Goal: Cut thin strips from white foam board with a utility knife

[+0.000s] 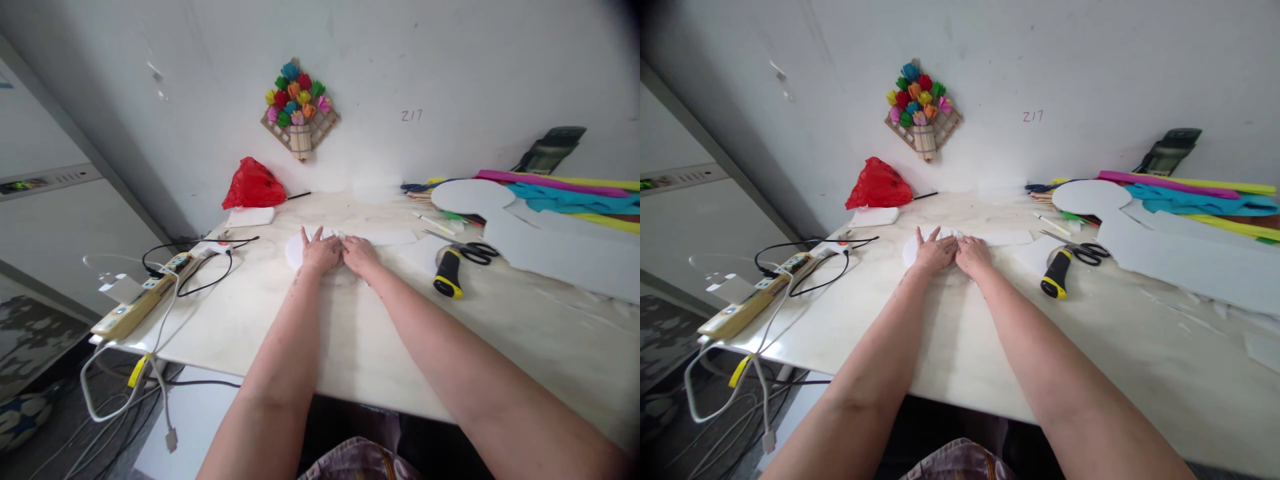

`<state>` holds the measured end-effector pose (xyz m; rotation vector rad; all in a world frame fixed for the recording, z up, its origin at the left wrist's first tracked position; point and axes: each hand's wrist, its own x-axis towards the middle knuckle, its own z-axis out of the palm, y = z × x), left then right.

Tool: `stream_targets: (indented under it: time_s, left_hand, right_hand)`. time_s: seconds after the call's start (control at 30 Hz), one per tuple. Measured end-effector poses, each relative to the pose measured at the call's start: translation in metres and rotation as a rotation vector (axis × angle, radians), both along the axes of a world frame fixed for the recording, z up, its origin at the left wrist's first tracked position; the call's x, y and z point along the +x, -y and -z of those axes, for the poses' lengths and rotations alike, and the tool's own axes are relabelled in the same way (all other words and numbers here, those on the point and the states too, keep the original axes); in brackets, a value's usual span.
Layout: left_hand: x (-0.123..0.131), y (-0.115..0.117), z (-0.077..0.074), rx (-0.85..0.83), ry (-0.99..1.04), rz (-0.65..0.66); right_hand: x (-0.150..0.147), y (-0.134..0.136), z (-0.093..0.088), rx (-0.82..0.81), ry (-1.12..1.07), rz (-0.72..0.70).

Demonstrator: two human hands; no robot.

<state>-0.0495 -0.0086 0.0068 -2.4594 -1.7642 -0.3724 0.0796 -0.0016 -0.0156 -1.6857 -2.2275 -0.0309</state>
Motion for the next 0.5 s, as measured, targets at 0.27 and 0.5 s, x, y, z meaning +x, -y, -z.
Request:
stream_targets:
  time_s: [0.27,0.5]
  left_hand:
    - [-0.001,-0.0005,-0.0012,0.017,0.005,0.005]
    - [-0.001,0.0008,-0.0006,0.025,0.02,0.007]
  right_hand:
    - [-0.0002,-0.0007,0.0024,0.012,-0.029,0.004]
    - [-0.0005,-0.0024,0.004,0.031,-0.046,-0.003]
